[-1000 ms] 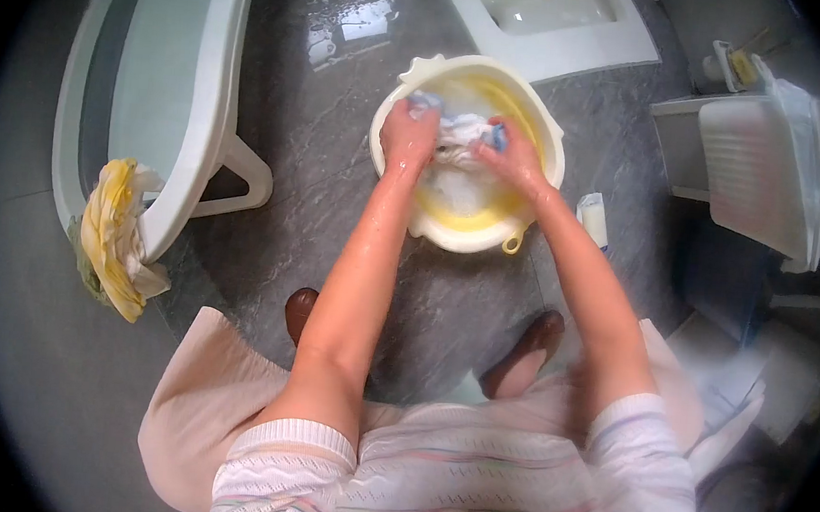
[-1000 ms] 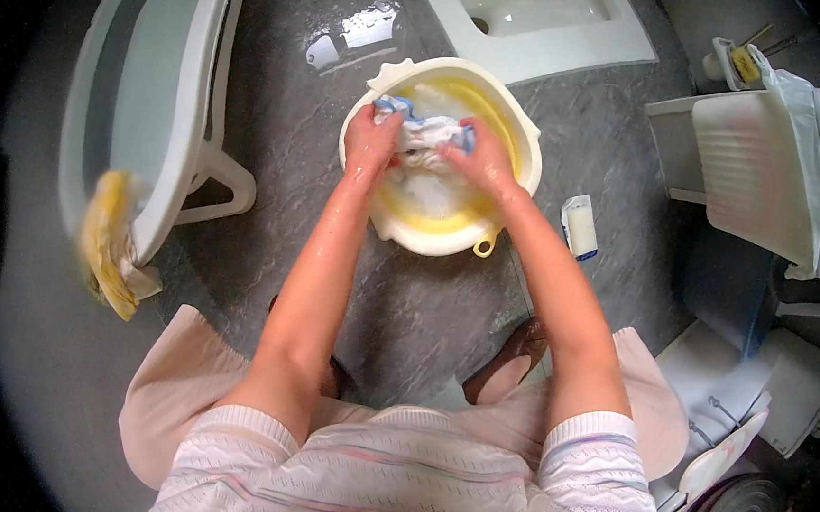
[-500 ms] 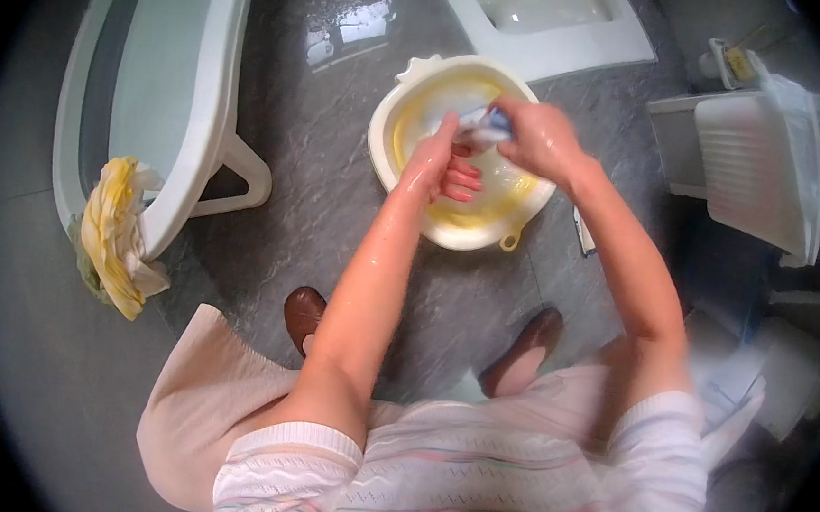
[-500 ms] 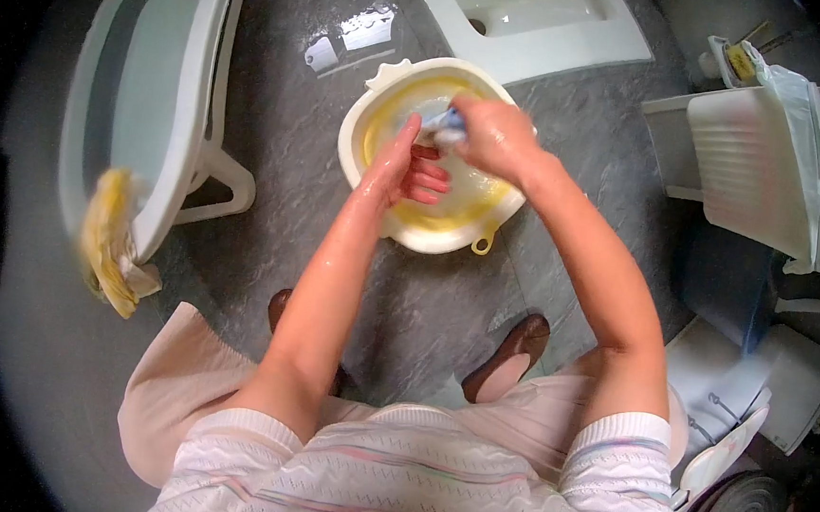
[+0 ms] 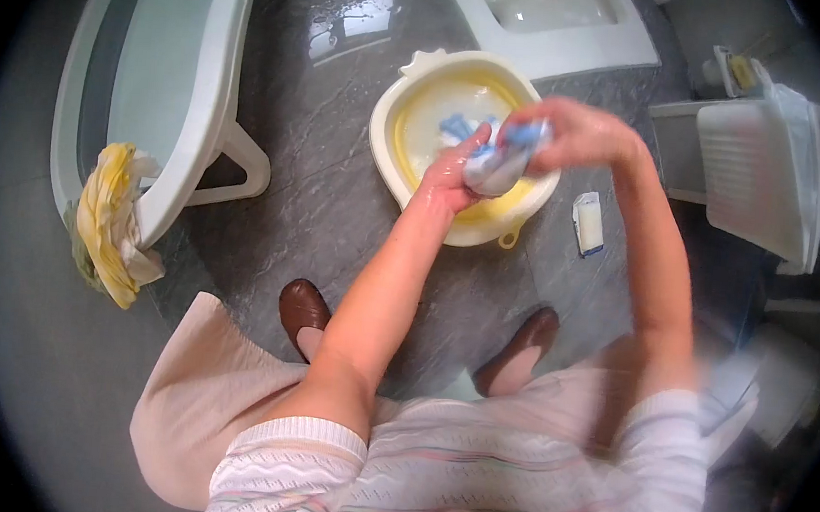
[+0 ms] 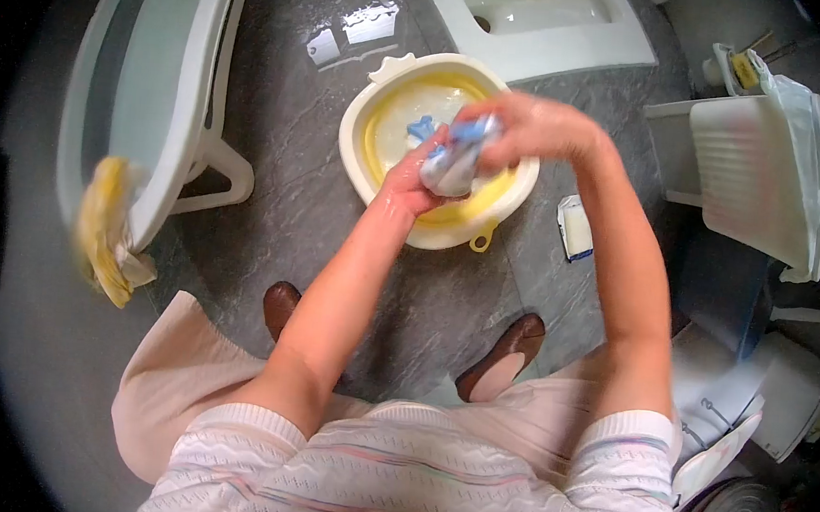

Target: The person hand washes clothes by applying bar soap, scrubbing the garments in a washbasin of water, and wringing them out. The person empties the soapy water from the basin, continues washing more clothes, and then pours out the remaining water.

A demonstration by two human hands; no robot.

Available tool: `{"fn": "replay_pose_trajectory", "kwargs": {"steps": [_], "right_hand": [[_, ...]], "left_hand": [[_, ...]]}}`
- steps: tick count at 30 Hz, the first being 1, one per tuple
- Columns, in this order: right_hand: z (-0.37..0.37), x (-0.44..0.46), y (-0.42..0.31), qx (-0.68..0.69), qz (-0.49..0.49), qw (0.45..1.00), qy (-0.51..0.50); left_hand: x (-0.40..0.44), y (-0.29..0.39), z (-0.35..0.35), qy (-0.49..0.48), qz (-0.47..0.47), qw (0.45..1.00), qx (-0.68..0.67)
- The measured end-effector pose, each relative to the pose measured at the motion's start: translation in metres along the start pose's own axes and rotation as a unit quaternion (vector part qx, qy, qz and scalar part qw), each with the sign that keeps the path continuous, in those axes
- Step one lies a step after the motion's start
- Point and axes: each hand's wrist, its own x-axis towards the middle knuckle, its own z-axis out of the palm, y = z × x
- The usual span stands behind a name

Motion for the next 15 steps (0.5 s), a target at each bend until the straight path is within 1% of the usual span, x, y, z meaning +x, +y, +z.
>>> {"fn": "replay_pose_trajectory", "kwargs": {"steps": [1,2,3,4,5,6,7,8,9,10,12,14,15], "right_hand": [[-0.011,0.002,0.006,0.104,0.024,0.993,0.055],[-0.013,0.013,0.036,0.221,0.005,0.971,0.093],[-0.004,0.029,0.076,0.335,-0.014,0.933,0.129],[0.01,0.039,0.098,0.434,-0.07,0.888,0.137],[0.026,0.047,0.116,0.526,-0.124,0.829,0.14],[0.044,0.055,0.129,0.568,-0.152,0.791,0.169],[0.06,0.061,0.123,0.592,-0.195,0.75,0.221],[0.078,0.068,0.114,0.614,-0.234,0.702,0.275],[0.092,0.073,0.103,0.63,-0.274,0.649,0.328],[0.097,0.071,0.094,0.649,-0.298,0.639,0.285],[0.091,0.059,0.044,0.68,-0.343,0.618,0.193],[0.079,0.055,0.035,0.681,-0.377,0.616,0.121],[0.062,0.054,0.04,0.667,-0.391,0.627,0.096]], "left_hand": [[-0.007,0.0,0.012,-0.01,-0.007,1.0,0.019],[-0.012,-0.001,0.025,-0.02,-0.014,0.999,0.039],[-0.016,-0.003,0.038,-0.029,-0.02,0.998,0.059],[-0.019,-0.004,0.049,-0.011,-0.013,0.998,0.056],[-0.017,-0.004,0.049,-0.052,-0.009,0.998,0.03],[-0.015,-0.004,0.046,-0.092,-0.003,0.996,0.005],[-0.013,-0.006,0.044,-0.131,-0.001,0.991,-0.02],[-0.012,-0.009,0.052,-0.146,0.027,0.988,-0.049],[-0.013,-0.01,0.06,-0.146,0.018,0.987,-0.069],[-0.015,-0.011,0.067,-0.146,0.01,0.985,-0.089],[-0.024,-0.011,0.077,-0.16,0.01,0.979,-0.125],[-0.024,-0.013,0.077,-0.19,0.029,0.972,-0.137],[-0.025,-0.013,0.08,-0.206,0.037,0.967,-0.142]]}}
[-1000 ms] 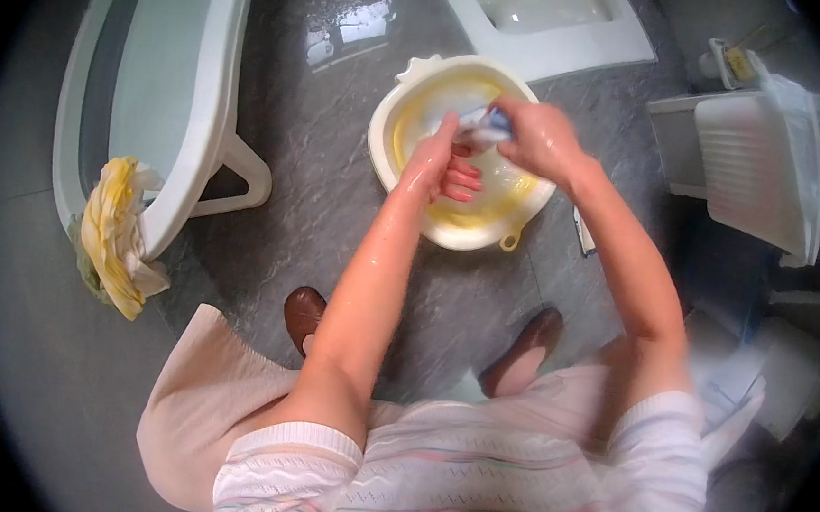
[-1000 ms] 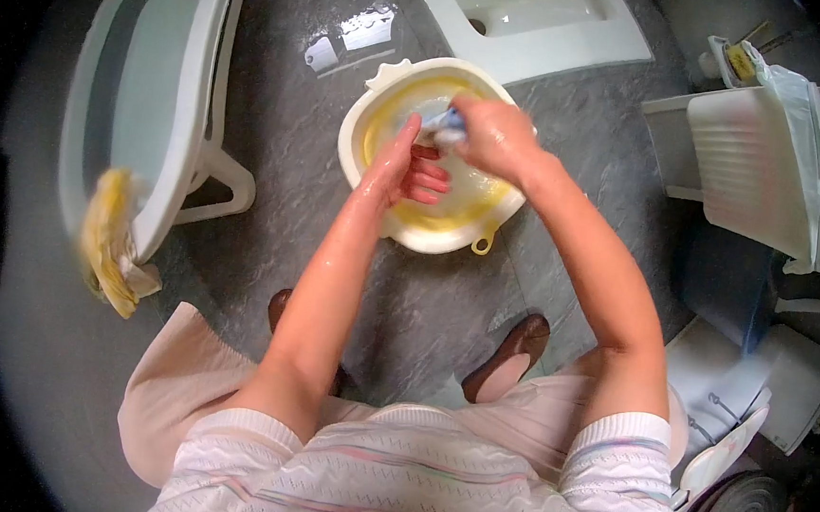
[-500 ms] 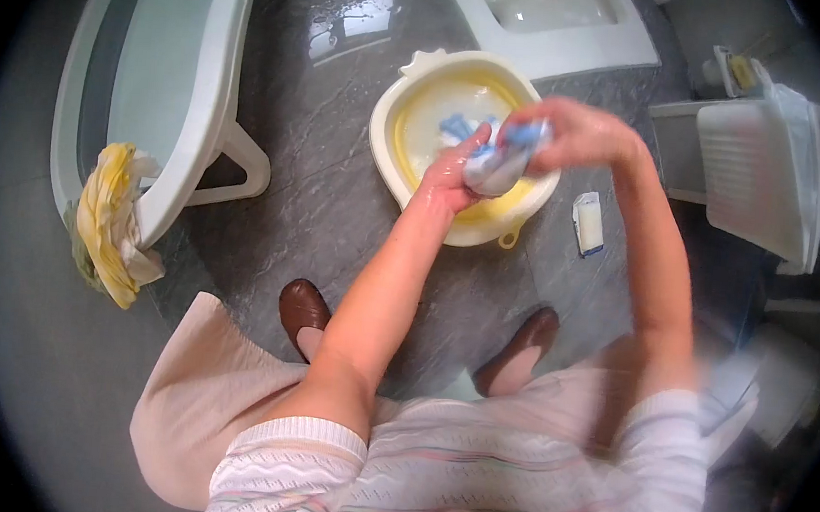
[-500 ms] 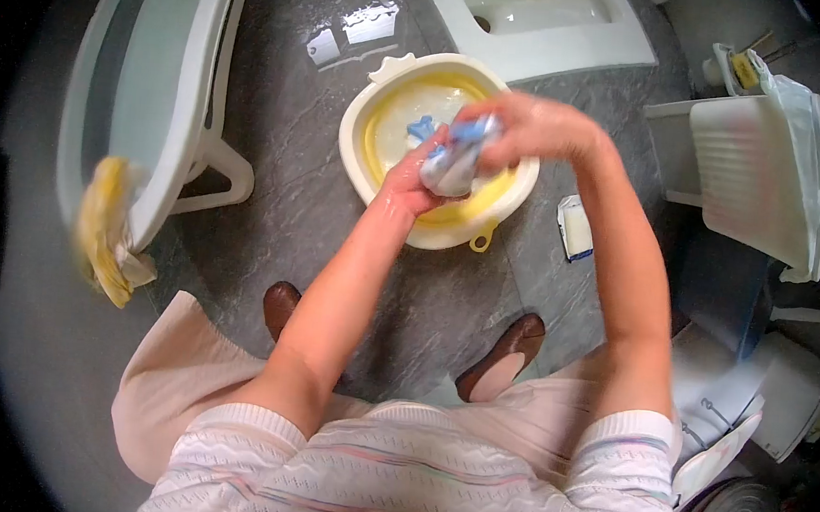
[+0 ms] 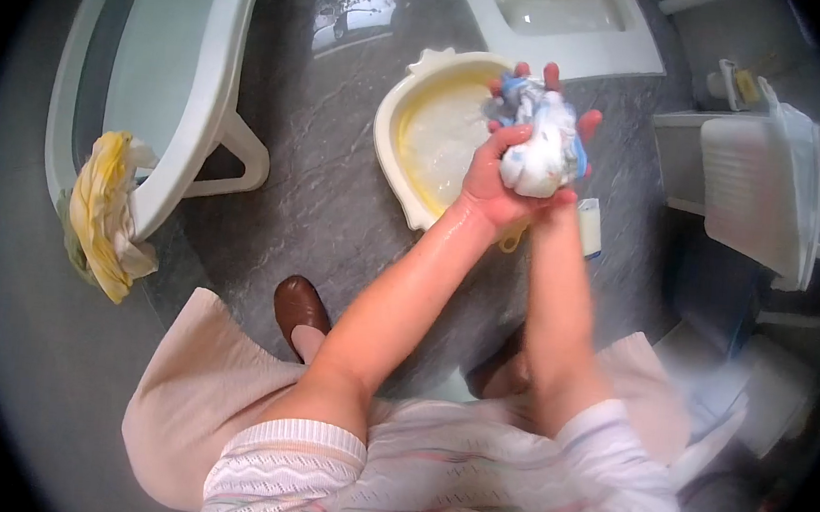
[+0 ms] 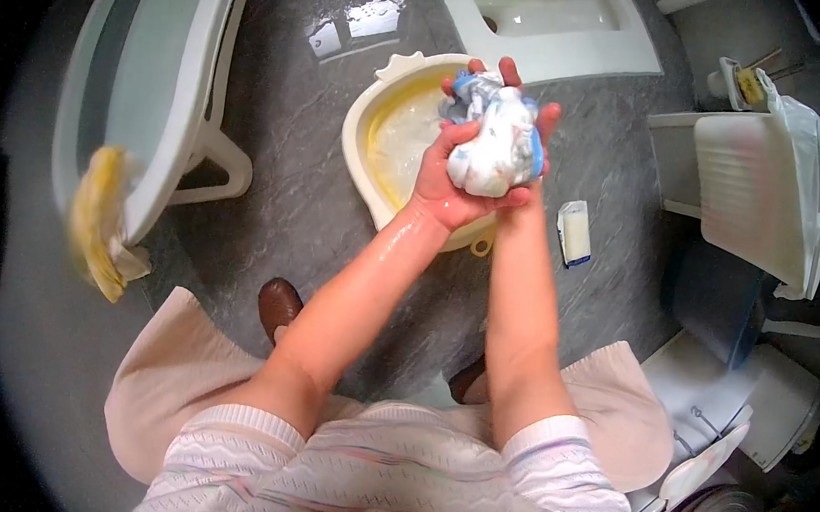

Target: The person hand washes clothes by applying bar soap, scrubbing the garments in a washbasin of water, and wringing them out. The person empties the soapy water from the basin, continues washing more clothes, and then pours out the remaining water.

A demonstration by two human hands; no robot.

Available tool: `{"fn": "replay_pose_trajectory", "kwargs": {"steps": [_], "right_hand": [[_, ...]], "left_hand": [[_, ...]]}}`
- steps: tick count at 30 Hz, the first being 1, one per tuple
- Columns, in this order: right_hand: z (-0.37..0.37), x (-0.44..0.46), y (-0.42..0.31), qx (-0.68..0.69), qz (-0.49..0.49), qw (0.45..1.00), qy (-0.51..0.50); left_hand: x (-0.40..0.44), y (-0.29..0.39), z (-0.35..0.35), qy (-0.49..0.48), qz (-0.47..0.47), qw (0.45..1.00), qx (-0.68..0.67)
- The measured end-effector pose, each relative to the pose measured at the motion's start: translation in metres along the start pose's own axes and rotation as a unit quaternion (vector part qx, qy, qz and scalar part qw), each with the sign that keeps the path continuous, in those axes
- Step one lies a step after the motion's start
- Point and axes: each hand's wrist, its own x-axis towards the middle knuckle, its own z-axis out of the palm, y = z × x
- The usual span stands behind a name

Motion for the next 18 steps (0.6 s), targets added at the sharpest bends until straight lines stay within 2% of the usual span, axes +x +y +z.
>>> {"fn": "replay_pose_trajectory", "kwargs": {"steps": [1,4,5,8,9,10,12,13,16,17,18], "right_hand": [[-0.005,0.006,-0.012,-0.007,0.014,0.999,-0.03],[0.012,0.016,-0.036,-0.176,0.075,0.979,0.076],[0.033,0.017,-0.029,-0.279,0.024,0.947,0.156],[0.013,0.031,-0.029,-0.421,0.108,0.877,0.203],[0.015,0.031,-0.02,-0.465,0.1,0.846,0.24],[0.004,0.033,-0.018,-0.526,0.119,0.81,0.232],[-0.017,0.039,-0.011,-0.639,0.154,0.724,0.211],[-0.019,0.036,-0.005,-0.695,0.154,0.661,0.237],[-0.055,0.026,0.014,-0.826,0.112,0.517,0.197],[-0.056,0.024,0.017,-0.835,0.131,0.498,0.195],[-0.058,0.024,0.017,-0.824,0.137,0.51,0.205]], "left_hand": [[0.002,-0.003,0.004,-0.014,-0.018,1.0,0.004],[0.005,0.003,-0.004,-0.038,-0.036,0.999,0.013],[0.002,0.008,0.009,-0.025,-0.047,0.997,0.051],[0.005,0.018,-0.006,0.12,-0.038,0.966,0.228],[0.006,0.017,-0.008,0.176,-0.011,0.945,0.274],[0.007,0.017,-0.011,0.215,-0.001,0.922,0.321],[0.009,0.017,-0.027,0.289,0.019,0.864,0.412],[0.011,0.017,-0.044,0.313,0.026,0.819,0.48],[0.016,0.012,-0.08,0.361,0.06,0.665,0.652],[0.015,0.009,-0.08,0.364,0.082,0.614,0.696],[0.014,0.007,-0.079,0.365,0.104,0.559,0.737]]}}
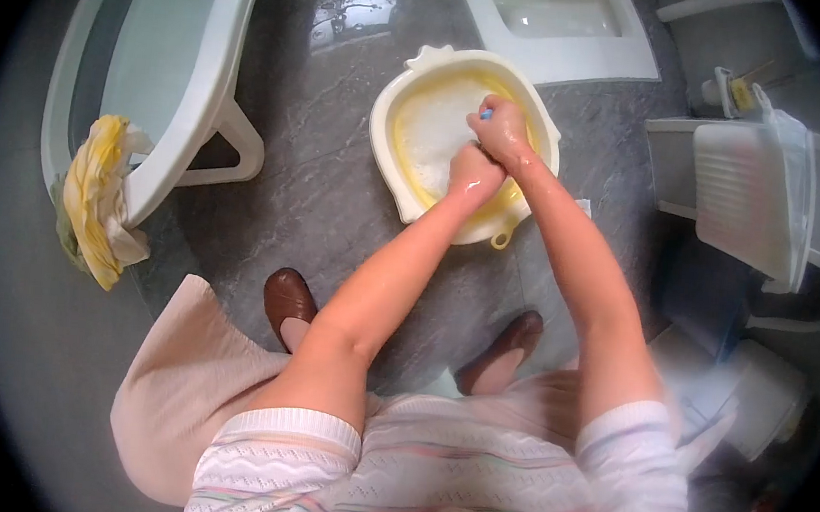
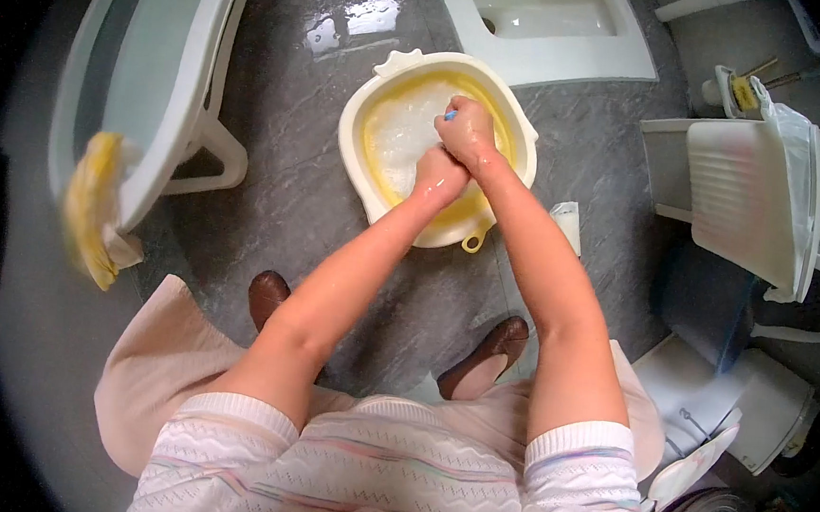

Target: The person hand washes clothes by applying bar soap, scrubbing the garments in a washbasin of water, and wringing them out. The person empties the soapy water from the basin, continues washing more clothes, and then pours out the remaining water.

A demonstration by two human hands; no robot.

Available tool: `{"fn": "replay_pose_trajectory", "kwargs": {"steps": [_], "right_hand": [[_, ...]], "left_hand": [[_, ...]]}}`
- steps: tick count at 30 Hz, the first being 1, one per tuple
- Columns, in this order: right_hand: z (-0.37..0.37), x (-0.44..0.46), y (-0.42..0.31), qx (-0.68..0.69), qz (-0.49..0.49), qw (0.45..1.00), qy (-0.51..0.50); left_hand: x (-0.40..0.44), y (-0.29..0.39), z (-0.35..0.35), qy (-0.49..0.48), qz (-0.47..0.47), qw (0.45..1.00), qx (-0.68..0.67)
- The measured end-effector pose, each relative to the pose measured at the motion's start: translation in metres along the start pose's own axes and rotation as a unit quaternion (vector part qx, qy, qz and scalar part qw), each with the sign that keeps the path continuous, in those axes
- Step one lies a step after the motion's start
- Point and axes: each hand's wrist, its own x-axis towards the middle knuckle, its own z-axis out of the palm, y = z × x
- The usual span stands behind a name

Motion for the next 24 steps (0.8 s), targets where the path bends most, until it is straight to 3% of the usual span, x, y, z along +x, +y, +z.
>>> {"fn": "replay_pose_trajectory", "kwargs": {"steps": [2,4,5,6,8,10,11,14,16,18,19,20,21,24], "right_hand": [[-0.001,0.0,0.004,0.031,0.025,0.999,-0.007],[-0.042,-0.006,-0.019,0.129,0.04,0.983,-0.122],[-0.058,-0.007,-0.021,0.199,0.019,0.963,-0.183],[-0.063,-0.007,-0.009,0.341,-0.012,0.916,-0.209],[-0.073,-0.009,0.003,0.598,-0.073,0.761,-0.242],[-0.065,-0.018,-0.002,0.71,-0.132,0.626,-0.295],[-0.063,-0.023,-0.008,0.756,-0.159,0.548,-0.32],[-0.078,-0.032,-0.024,0.767,-0.312,0.481,-0.288],[-0.091,-0.028,-0.036,0.728,-0.378,0.483,-0.307],[-0.114,-0.03,-0.054,0.68,-0.352,0.575,-0.289],[-0.131,-0.042,-0.067,0.646,-0.293,0.657,-0.255],[-0.142,-0.052,-0.075,0.604,-0.23,0.731,-0.219],[-0.139,-0.056,-0.084,0.625,-0.153,0.752,-0.143],[-0.132,-0.047,-0.079,0.543,-0.1,0.821,-0.148]], "left_hand": [[-0.003,0.004,0.0,0.001,-0.001,1.0,0.001],[-0.006,0.016,-0.005,0.005,0.032,0.999,-0.002],[-0.007,0.026,-0.011,-0.05,0.032,0.997,-0.041],[-0.015,0.045,-0.02,-0.129,-0.01,0.978,-0.164],[-0.033,0.079,-0.032,-0.279,-0.09,0.871,-0.395],[-0.032,0.07,-0.01,-0.473,-0.139,0.607,-0.623],[-0.039,0.077,-0.008,-0.48,-0.151,0.549,-0.667],[-0.051,0.087,-0.012,-0.493,-0.099,0.452,-0.737],[-0.062,0.106,-0.021,-0.496,-0.081,0.457,-0.734],[-0.071,0.125,-0.032,-0.493,-0.094,0.488,-0.714],[-0.07,0.131,-0.036,-0.499,-0.098,0.495,-0.705],[-0.07,0.133,-0.04,-0.472,-0.103,0.55,-0.681],[-0.069,0.134,-0.043,-0.443,-0.106,0.604,-0.655],[-0.064,0.13,-0.043,-0.327,-0.086,0.741,-0.58]]}}
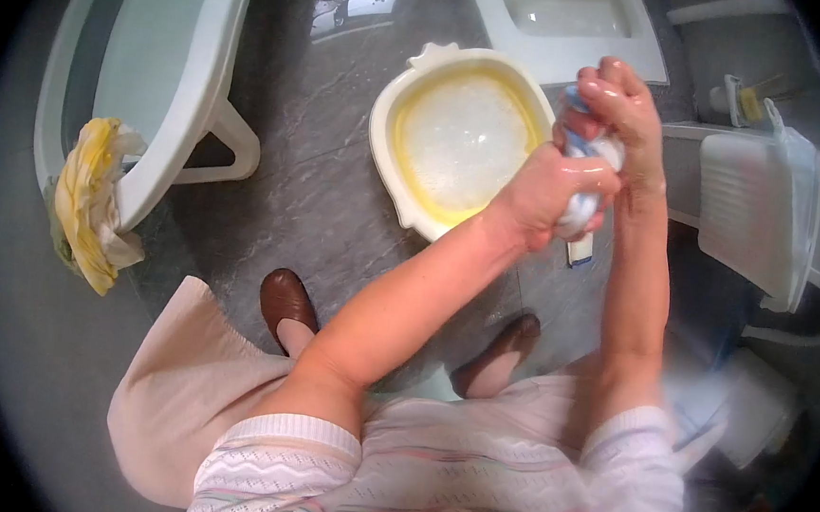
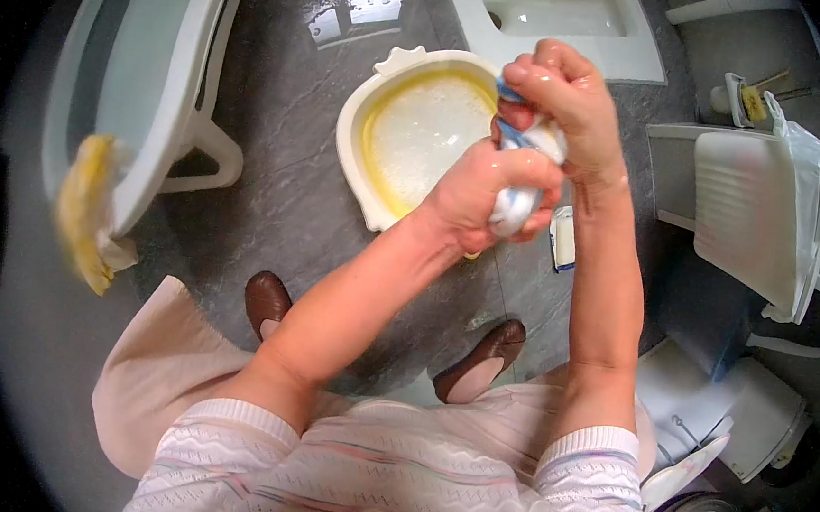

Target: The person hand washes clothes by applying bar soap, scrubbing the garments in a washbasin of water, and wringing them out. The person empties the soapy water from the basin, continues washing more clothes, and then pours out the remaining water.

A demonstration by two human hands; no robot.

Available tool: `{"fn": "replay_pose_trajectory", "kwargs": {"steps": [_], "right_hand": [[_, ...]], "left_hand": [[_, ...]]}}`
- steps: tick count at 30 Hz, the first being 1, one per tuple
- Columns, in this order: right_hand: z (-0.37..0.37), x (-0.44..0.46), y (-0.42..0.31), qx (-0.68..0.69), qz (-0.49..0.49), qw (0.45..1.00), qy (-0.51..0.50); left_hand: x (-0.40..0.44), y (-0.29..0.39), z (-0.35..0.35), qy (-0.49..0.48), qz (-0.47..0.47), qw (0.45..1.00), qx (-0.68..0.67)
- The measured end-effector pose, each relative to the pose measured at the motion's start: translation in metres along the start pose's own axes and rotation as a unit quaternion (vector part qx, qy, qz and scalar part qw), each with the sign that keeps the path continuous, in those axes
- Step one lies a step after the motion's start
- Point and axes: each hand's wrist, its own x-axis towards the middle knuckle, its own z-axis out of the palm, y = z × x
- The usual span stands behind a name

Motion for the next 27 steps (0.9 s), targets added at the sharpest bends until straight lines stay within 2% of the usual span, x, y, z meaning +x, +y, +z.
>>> {"fn": "replay_pose_trajectory", "kwargs": {"steps": [3,6,7,10,13,15,16,17,18,19,20,22,24,25,27], "right_hand": [[-0.005,0.005,0.023,-0.074,0.033,0.993,0.09],[-0.007,0.006,0.049,-0.101,0.048,0.978,0.176],[-0.014,0.007,0.062,-0.086,0.053,0.975,0.196],[-0.031,0.009,0.098,-0.056,0.048,0.969,0.237],[-0.034,0.011,0.115,-0.027,0.038,0.953,0.298],[-0.033,0.016,0.116,0.019,0.024,0.932,0.361],[-0.035,0.016,0.115,0.042,0.016,0.919,0.392],[-0.037,0.008,0.118,-0.029,0.104,0.935,0.338],[-0.038,-0.006,0.133,-0.137,0.114,0.946,0.271],[-0.031,-0.022,0.159,-0.261,0.06,0.949,0.167],[0.003,-0.048,0.155,-0.436,0.03,0.895,0.087],[0.043,-0.083,0.15,-0.598,-0.007,0.798,-0.073],[0.04,-0.087,0.176,-0.661,-0.036,0.746,-0.073],[0.036,-0.087,0.191,-0.69,-0.051,0.718,-0.074],[0.034,-0.083,0.206,-0.695,-0.028,0.714,-0.078]], "left_hand": [[0.009,-0.009,-0.023,0.1,0.086,0.982,0.132],[0.025,-0.027,-0.059,0.157,0.165,0.936,0.27],[0.032,-0.033,-0.077,0.173,0.135,0.913,0.343],[0.031,-0.037,-0.097,0.232,0.165,0.768,0.573],[0.035,-0.031,-0.111,0.272,0.126,0.646,0.702],[0.031,0.003,-0.095,0.26,0.045,0.565,0.782],[0.032,0.019,-0.098,0.304,0.097,0.561,0.764],[0.033,0.038,-0.102,0.346,0.151,0.553,0.743],[0.03,0.061,-0.102,0.372,0.218,0.557,0.709],[0.024,0.083,-0.099,0.397,0.283,0.559,0.67],[0.017,0.102,-0.094,0.41,0.312,0.556,0.652],[0.01,0.118,-0.091,0.418,0.366,0.552,0.622],[0.006,0.123,-0.087,0.409,0.417,0.548,0.599],[0.006,0.121,-0.08,0.404,0.413,0.578,0.576],[0.006,0.117,-0.077,0.411,0.401,0.574,0.584]]}}
